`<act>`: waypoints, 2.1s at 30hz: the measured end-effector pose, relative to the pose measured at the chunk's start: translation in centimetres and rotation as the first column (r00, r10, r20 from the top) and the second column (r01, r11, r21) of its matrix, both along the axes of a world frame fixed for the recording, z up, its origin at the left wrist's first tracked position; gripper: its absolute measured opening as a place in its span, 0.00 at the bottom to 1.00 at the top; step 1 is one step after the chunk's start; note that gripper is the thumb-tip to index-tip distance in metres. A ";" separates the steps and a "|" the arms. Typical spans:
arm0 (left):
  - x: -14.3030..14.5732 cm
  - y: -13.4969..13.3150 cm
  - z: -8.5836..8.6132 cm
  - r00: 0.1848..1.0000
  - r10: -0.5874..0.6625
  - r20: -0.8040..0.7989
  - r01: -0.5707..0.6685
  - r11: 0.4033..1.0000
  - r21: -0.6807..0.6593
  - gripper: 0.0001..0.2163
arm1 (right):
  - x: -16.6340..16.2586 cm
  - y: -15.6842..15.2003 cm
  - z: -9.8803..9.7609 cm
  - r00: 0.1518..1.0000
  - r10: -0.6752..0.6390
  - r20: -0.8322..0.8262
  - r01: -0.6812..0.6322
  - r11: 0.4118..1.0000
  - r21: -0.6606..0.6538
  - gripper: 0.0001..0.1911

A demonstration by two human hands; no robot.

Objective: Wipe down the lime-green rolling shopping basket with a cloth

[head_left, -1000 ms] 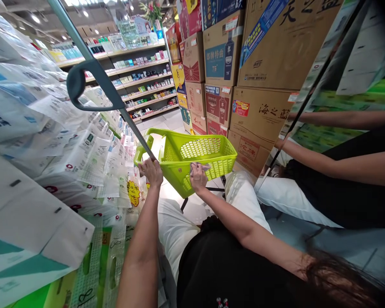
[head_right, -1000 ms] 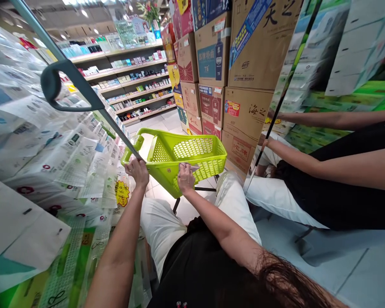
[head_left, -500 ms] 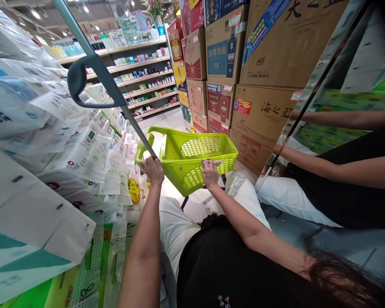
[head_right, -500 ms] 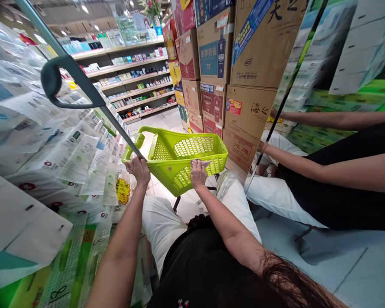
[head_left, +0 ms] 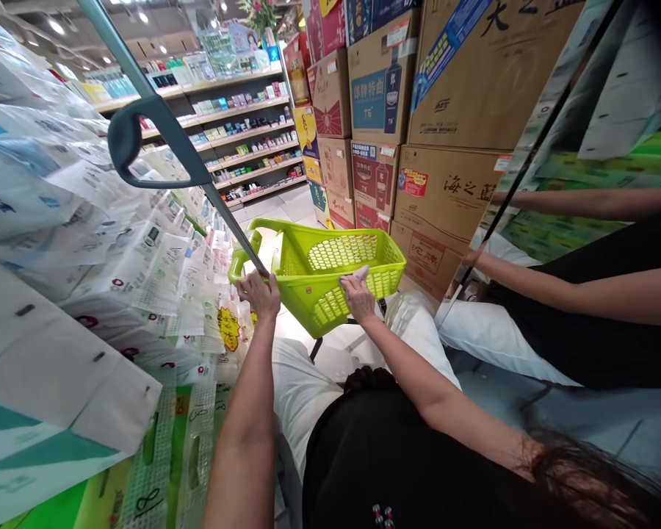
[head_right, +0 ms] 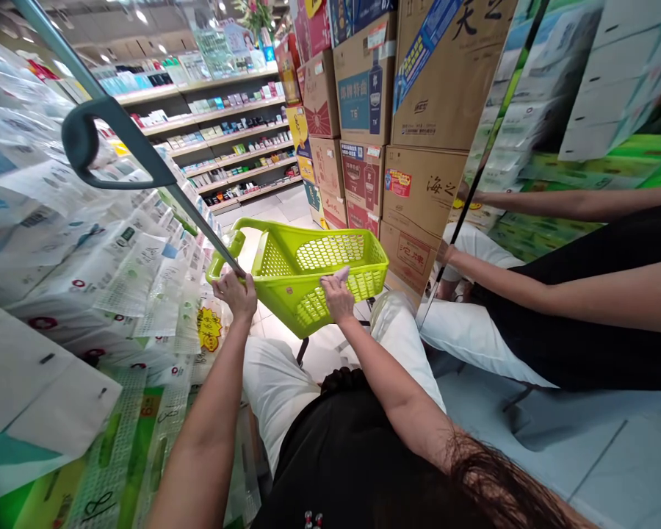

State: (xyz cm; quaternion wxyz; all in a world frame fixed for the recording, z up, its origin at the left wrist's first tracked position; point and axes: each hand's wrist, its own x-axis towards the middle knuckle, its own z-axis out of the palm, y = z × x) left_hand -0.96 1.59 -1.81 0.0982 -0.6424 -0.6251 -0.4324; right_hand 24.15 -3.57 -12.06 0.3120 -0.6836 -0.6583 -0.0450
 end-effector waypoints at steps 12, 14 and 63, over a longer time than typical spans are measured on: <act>0.2 -0.1 0.1 1.000 0.026 -0.012 -0.026 1.000 0.005 0.10 | -1.0 0.4 -0.8 0.994 -0.062 -0.088 0.067 0.996 0.058 0.25; 0.1 -0.2 0.1 1.000 0.023 -0.021 -0.023 1.000 -0.005 0.11 | -0.5 0.3 -1.1 0.998 -0.007 -0.058 0.011 0.998 0.068 0.24; 1.1 -0.2 -0.4 0.997 0.061 0.041 -0.063 0.997 0.037 0.09 | 1.6 3.4 2.2 0.900 -0.122 -0.418 0.169 0.982 0.079 0.24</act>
